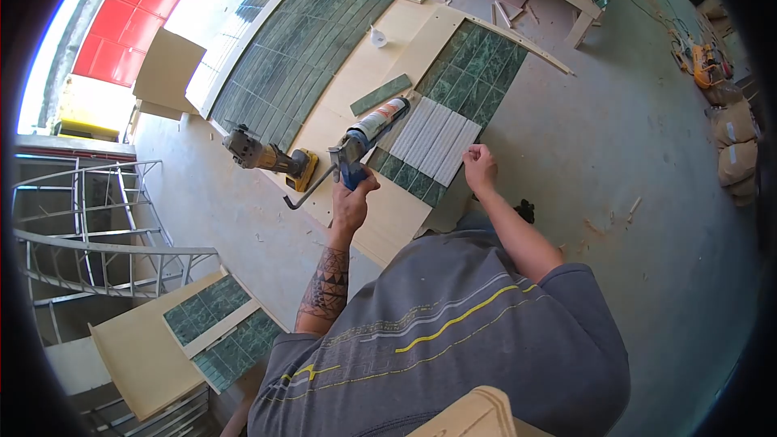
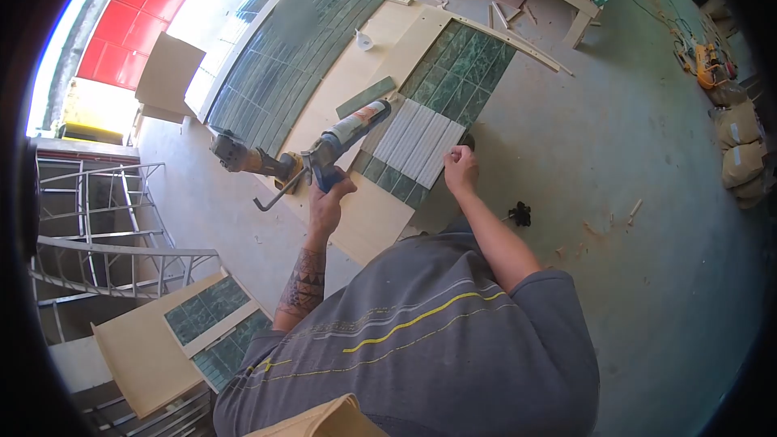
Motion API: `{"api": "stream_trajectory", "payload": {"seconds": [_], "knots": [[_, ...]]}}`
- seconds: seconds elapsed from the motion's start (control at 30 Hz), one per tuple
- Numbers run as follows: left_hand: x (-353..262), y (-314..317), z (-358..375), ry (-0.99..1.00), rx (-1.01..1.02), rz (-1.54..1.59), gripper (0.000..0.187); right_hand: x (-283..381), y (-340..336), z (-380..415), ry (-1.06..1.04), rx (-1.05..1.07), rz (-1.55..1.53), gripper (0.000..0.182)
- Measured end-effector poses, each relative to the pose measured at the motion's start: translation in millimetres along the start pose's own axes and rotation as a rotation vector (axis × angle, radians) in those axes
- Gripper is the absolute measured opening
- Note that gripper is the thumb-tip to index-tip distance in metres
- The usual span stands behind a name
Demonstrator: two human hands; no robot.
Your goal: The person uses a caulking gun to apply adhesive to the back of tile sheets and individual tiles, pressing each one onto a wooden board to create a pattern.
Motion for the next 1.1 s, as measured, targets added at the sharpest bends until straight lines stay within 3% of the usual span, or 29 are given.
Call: {"api": "stream_trajectory", "payload": {"seconds": [0.3, 0.4, 0.47, 0.57, 0.83, 0.9, 1.1], "knots": [[-21.7, -3.8, 10.7, -0.061, -0.055, 0.015, 0.005, -7.7, -7.9, -4.4, -0.104, 0.048, 0.030, 0.026], [-30.2, -15.6, 26.7, -0.132, -0.038, 0.130, 0.013, -6.1, -10.4, -4.5, -0.149, 0.070, 0.038, 0.026], [-29.9, -23.7, 39.5, -0.122, -0.022, -0.068, 0.014, -8.2, -11.8, -4.1, -0.171, 0.080, 0.042, 0.027], [-49.0, -28.6, 61.9, -0.132, -0.103, -0.057, 0.014, 0.7, -17.6, 3.1, -0.109, 0.131, -0.013, 0.027], [-32.6, -61.2, 100.0, -0.211, -0.074, -0.156, 0.015, -0.7, -15.7, 22.8, -0.059, 0.182, -0.042, 0.026], [-31.2, -57.4, 100.8, -0.218, -0.172, -0.078, 0.014, 0.9, -13.6, 25.8, -0.041, 0.182, -0.052, 0.026], [-37.5, -67.3, 103.0, -0.215, -0.139, -0.058, 0.009, -2.6, -18.1, 31.5, -0.028, 0.135, -0.037, 0.027]]}}
Point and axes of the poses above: each hand's wrist, its own z-axis away from the middle knuckle, its own y-axis out of the palm, x = y × z, the point moved 1 cm from there along -z, towards the middle knuckle, and after that the axes turned 4 degrees about -z, right-handed, at the moved point
